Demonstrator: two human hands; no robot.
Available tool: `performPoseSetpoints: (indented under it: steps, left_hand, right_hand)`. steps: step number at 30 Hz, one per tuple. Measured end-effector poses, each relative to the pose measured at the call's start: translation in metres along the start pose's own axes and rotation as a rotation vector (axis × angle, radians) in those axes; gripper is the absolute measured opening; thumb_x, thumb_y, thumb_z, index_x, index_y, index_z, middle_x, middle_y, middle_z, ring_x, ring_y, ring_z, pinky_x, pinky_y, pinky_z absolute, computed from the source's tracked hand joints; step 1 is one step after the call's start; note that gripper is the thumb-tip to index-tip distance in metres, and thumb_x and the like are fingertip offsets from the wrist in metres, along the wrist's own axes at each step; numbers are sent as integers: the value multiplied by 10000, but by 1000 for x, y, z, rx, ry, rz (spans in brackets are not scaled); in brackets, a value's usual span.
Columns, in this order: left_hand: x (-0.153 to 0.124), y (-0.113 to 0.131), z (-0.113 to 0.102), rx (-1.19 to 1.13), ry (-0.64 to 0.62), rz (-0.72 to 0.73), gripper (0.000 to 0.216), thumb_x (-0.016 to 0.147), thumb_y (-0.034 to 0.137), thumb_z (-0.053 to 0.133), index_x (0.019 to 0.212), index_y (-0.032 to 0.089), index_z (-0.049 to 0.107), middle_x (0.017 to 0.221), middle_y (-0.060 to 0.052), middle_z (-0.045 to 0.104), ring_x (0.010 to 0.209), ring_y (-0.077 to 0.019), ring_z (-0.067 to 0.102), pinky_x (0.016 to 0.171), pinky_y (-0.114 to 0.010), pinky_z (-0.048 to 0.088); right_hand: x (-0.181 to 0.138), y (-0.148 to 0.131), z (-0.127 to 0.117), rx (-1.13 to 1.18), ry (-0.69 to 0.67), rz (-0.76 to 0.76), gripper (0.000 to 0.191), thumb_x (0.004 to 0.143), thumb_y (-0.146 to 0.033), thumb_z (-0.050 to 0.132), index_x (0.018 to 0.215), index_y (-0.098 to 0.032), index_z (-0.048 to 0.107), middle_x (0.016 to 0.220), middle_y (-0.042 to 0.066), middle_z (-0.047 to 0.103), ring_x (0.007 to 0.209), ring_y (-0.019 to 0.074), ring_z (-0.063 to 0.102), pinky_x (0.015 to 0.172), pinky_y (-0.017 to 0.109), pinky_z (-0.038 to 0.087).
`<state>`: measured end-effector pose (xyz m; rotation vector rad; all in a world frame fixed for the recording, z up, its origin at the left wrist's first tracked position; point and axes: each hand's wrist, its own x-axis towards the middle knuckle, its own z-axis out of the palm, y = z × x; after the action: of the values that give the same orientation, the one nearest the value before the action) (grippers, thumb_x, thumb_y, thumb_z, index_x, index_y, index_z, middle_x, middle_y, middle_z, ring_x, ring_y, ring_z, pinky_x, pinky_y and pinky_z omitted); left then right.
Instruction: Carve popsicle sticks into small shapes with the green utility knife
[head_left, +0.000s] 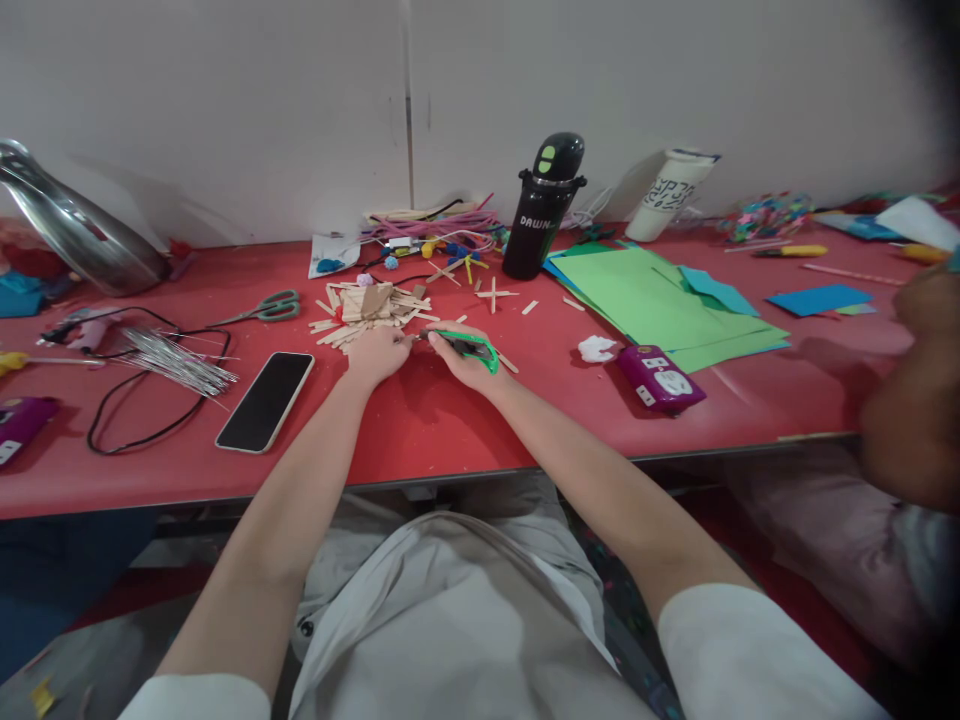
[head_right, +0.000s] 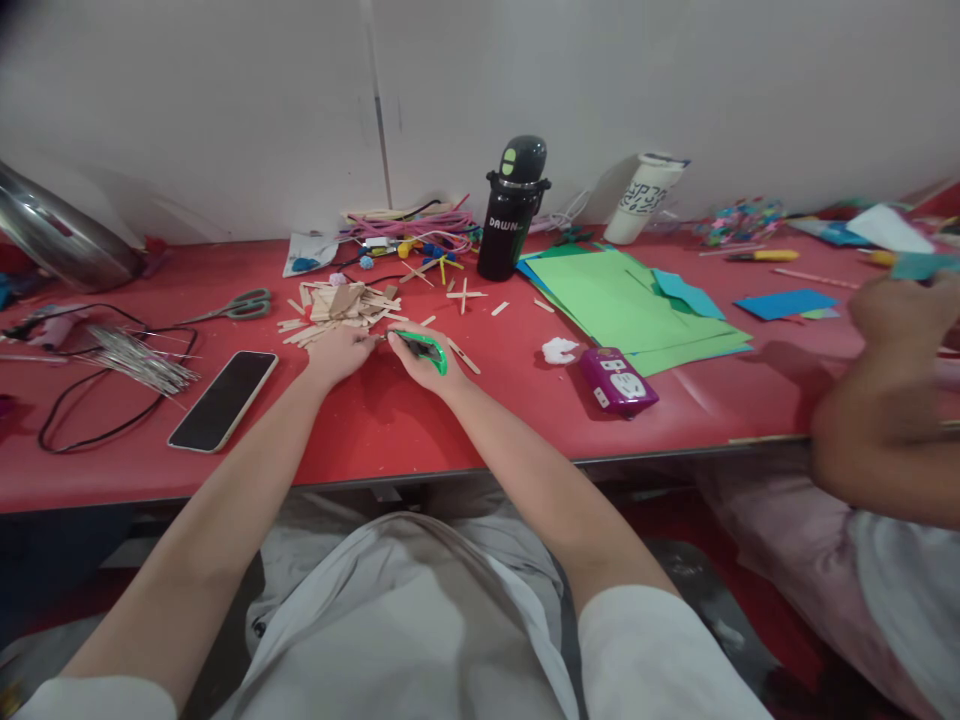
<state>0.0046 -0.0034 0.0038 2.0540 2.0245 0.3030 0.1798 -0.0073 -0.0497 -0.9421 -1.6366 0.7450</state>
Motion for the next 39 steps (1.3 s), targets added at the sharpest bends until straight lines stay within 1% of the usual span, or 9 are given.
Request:
performPoseSetpoints:
  steps: [4,10,15,20,26,31,35,39]
  left_hand:
    - [0,1,-1,1,-8,-1,384,931,458,456,957,270,789,1020,-67,783,1003,-275,699,842,-365,508]
    - [1,0,-1,9,-11,11,392,935,467,455,949,270,794,1031,-69,784,1033,-275,693,860,-355,507]
    - [1,0,-1,3,-8,7,413,939,489,441,935,267,790,1039,-72,784,1035,-273,691,850,-353,505]
    - [0,0,0,-6,-5,11,396,930,493,457,929,271,785,1032,-63,784,1010,-257,693,823,-332,501]
    - [-1,0,-1,-5,-9,12,407,921,508,464,909,257,785,1018,-73,782,984,-261,687,818,-347,495]
    - [0,-1,0,-5,-7,24,370,911,444,463,927,269,789,1017,-60,781,978,-251,684,800,-334,489]
    - [0,-2,0,-5,-7,30,375,914,452,465,924,263,789,1013,-56,783,974,-242,684,789,-317,491]
    - [-1,-1,-1,-1,-7,24,365,919,436,470,935,268,793,1012,-59,786,992,-253,689,809,-326,497]
  right_hand:
    - [0,1,-1,-3,-11,2,376,906,-548,584,1009,-215,724,1037,74,776,922,210,741,915,370,597]
    - [2,5,-2,-17,-47,4,353,926,-548,554,981,-236,712,966,40,761,889,201,727,872,362,593]
    - [1,3,-3,-29,-59,-4,364,928,-553,542,946,-226,703,914,49,750,847,207,717,849,367,590]
    - [0,0,-2,-8,-23,3,428,916,-600,538,1007,-217,706,966,80,765,881,219,728,834,369,609]
    - [0,-4,-1,-15,-7,1,438,898,-623,572,980,-219,720,1020,78,769,897,222,733,886,381,602]
    - [0,-4,-2,-25,-18,-6,430,915,-614,555,979,-223,721,970,65,764,891,221,730,882,377,599]
    - [0,-3,-1,-32,-14,-12,425,909,-618,563,969,-226,717,1006,64,765,893,220,724,890,386,599]
    - [0,-2,-1,-31,-17,-7,427,904,-616,562,966,-223,715,969,59,763,856,214,723,868,381,603]
